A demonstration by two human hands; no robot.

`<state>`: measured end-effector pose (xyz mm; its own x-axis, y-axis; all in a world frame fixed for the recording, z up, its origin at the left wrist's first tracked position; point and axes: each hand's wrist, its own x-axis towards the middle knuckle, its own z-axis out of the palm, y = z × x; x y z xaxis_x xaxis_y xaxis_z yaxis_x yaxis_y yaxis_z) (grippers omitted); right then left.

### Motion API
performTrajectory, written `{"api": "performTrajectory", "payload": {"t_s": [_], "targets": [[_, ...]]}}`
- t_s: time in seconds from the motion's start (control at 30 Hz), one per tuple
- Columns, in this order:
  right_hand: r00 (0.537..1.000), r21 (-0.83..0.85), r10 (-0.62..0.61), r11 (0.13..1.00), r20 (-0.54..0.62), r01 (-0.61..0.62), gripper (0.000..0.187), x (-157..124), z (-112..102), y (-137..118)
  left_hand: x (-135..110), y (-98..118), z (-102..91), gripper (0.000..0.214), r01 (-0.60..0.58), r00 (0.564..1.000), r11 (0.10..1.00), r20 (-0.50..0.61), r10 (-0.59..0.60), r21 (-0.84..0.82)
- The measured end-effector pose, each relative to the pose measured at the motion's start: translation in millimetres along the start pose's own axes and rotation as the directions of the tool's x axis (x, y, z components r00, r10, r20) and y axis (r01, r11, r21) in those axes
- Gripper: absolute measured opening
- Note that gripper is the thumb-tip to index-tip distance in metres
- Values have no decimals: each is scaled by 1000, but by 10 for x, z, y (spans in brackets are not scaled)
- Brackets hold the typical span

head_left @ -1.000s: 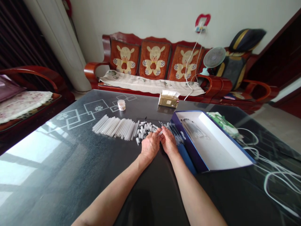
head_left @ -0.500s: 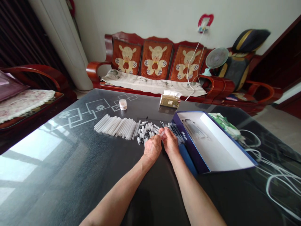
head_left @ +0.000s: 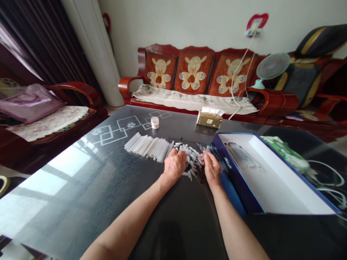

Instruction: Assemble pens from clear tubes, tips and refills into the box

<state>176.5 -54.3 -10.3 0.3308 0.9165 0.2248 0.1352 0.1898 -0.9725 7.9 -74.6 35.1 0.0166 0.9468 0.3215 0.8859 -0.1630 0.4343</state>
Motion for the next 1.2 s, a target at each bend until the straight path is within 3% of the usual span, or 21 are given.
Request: {"api": "performTrajectory", "payload": {"t_s": [0.17,0.3,0.47,0.77,0.93,1.03,1.1,1.2], "targets": [[1000,2,26,1000,-9,-26,50,26,33,26,408,-842,-386,28,182,979,977,-118,-169,114],[1000,4,27,1000,5,-27,48,53,48,54,682,-1483,-638,25,386,920,902,-149,-361,195],[999,-31,35,999,7,-34,48,61,59,79,807,-1840,-685,26,519,855,832,-140,-500,194],[999,-38,33,999,26,-32,41,49,62,98,773,-1832,-696,25,505,863,845,-96,-496,175],[1000,-34,15,999,24,-14,40,40,64,91,689,-1706,-666,30,459,885,869,-184,-428,183],[1000,-32,-13,999,-5,13,41,32,69,64,485,-1413,-475,33,260,950,948,-224,-217,186],[995,-53,-95,994,-37,93,38,13,70,32,298,-1170,-293,34,78,981,979,-190,-42,187],[966,-109,-251,964,-65,244,30,-45,71,-23,47,-889,-48,36,-150,978,975,-121,171,164]]}}
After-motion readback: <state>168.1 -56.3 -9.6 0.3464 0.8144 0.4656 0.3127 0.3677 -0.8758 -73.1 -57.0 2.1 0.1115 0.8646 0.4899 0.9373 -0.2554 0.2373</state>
